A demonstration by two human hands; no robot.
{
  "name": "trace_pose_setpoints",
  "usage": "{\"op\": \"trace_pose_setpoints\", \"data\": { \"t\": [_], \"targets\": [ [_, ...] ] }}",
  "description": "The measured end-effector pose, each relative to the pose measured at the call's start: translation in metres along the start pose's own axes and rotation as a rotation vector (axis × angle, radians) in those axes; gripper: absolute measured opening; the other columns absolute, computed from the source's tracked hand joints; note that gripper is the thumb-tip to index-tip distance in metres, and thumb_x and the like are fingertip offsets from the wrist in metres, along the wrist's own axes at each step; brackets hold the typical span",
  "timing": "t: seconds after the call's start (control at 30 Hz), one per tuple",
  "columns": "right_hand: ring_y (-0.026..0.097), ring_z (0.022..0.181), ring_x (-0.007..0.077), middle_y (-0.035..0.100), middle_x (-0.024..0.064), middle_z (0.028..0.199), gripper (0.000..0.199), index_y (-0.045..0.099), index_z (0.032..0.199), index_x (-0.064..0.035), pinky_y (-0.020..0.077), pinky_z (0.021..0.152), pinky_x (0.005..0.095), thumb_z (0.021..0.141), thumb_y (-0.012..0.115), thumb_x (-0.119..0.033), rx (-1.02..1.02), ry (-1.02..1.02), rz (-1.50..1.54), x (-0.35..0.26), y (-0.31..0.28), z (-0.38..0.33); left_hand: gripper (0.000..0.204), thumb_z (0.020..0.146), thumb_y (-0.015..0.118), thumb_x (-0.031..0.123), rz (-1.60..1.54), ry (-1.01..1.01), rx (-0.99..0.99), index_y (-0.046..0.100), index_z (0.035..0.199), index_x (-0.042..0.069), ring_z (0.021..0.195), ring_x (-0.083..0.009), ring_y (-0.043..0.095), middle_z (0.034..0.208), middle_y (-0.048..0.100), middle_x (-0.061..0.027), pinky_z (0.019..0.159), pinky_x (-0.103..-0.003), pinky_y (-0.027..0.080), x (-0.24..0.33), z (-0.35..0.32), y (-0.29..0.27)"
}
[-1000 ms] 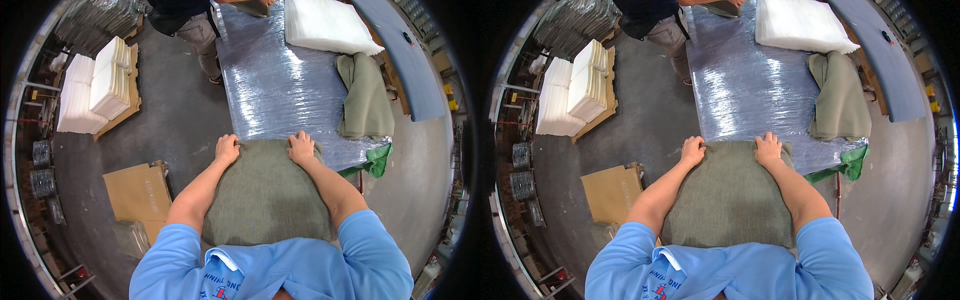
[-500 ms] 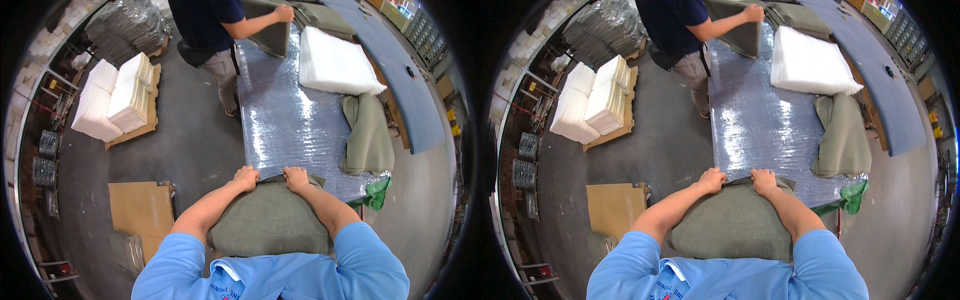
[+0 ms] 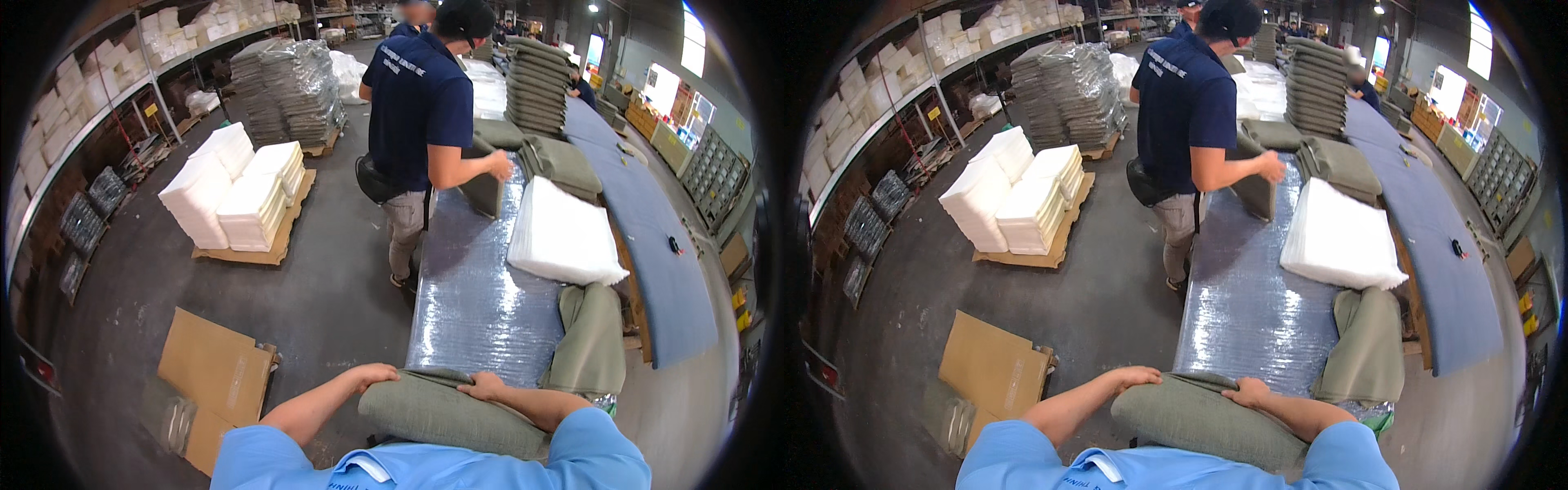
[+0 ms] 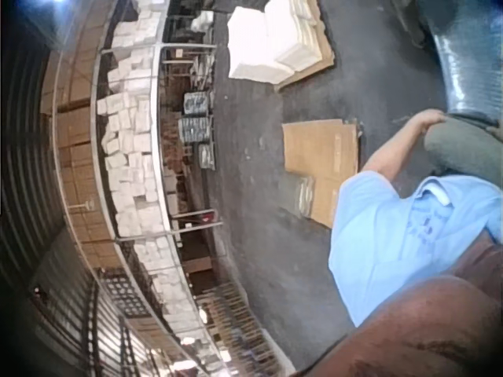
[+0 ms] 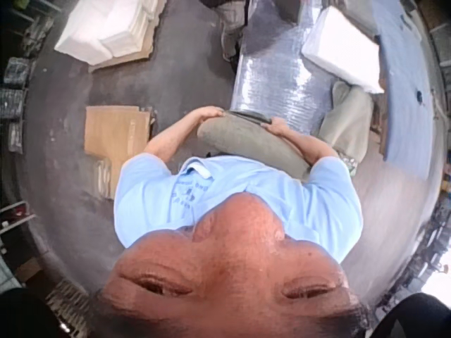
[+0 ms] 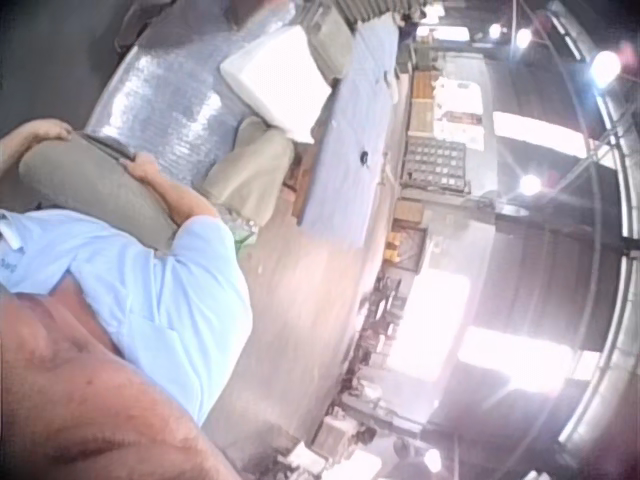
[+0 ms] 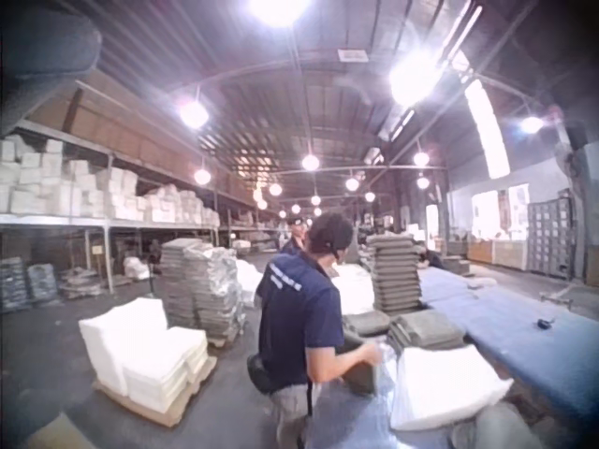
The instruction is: The person inserts white foam inserts into green fabric pillow covers on a long table. They repeatedly open the cover, place the foam inside, and smooth the cover to fit the insert. A coworker performs the same task across the table.
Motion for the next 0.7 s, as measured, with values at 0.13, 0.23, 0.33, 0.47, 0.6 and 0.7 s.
{"op": "trace_pose_setpoints", "data": {
  "t": [0.13,0.23,0.33,0.47,0.6,0.7],
  "targets": [
    [0.066,0.118,0.04,0.071,0.0192,0.124,0.045,0.072,0.125,-0.0122,0.0527,0.099,0.0499,0.098,0.06,-0.046,0.024,0.014,-0.055,0.013,0.002,0.012,0.055,0.098,0.059,0.037,0.292,0.01,0.054,0.057,0.142,0.004,0.125,-0.0268,0.06,0.135,0.061,-0.016,0.1,-0.044,0.052,-0.002,0.01,0.016],
    [0.067,0.117,0.0386,0.072,0.0181,0.121,0.036,0.071,0.124,-0.0132,0.0529,0.1,0.0519,0.097,0.058,-0.034,0.198,-0.085,-0.214,0.007,0.007,0.033,0.072,0.093,0.065,0.039,0.931,0.042,0.212,0.043,0.157,0.014,0.145,-0.0393,0.045,0.16,0.043,-0.0195,0.115,-0.052,0.042,0.025,0.027,0.017],
    [0.068,0.114,0.0393,0.072,0.0204,0.119,0.034,0.07,0.123,-0.0115,0.0537,0.098,0.0524,0.097,0.059,-0.031,0.183,0.11,0.007,0.029,0.009,0.047,0.084,0.09,0.071,0.039,1.165,0.169,0.219,0.033,0.162,0.018,0.145,-0.0385,0.045,0.163,0.037,-0.0186,0.116,-0.048,0.042,0.074,0.055,0.065],
    [0.069,0.109,0.0424,0.071,0.0236,0.117,0.033,0.066,0.124,-0.0091,0.0537,0.095,0.0537,0.099,0.058,-0.028,0.283,0.018,0.144,0.013,0.012,0.06,0.056,0.091,0.073,0.038,1.238,0.381,0.239,0.059,0.139,0.014,0.131,-0.0392,0.057,0.142,0.056,-0.0193,0.105,-0.053,0.049,0.09,0.096,0.094],
    [0.066,0.113,0.044,0.071,0.023,0.119,0.036,0.063,0.125,-0.0079,0.0517,0.097,0.0535,0.099,0.059,-0.032,0.239,0.058,0.19,0.027,0.015,0.057,0.025,0.094,0.065,0.023,1.092,0.521,0.286,0.067,0.113,0.007,0.114,-0.0429,0.064,0.122,0.066,-0.0208,0.093,-0.054,0.053,0.088,0.111,0.114],
    [0.065,0.117,0.0427,0.071,0.0216,0.121,0.038,0.064,0.125,-0.0079,0.0506,0.099,0.0516,0.098,0.06,-0.034,0.131,0.012,0.171,0.024,0.01,0.055,0.013,0.092,0.057,0.013,0.998,0.638,0.361,0.061,0.102,0.005,0.103,-0.0453,0.065,0.108,0.069,-0.0219,0.084,-0.057,0.051,0.084,0.11,0.11]
  ]
}}
Point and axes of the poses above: each hand's wrist, its own z-axis towards the middle knuckle, its own y-axis out of the palm, x = y × z, the point moved 3 cm from there along z, towards the middle knuckle
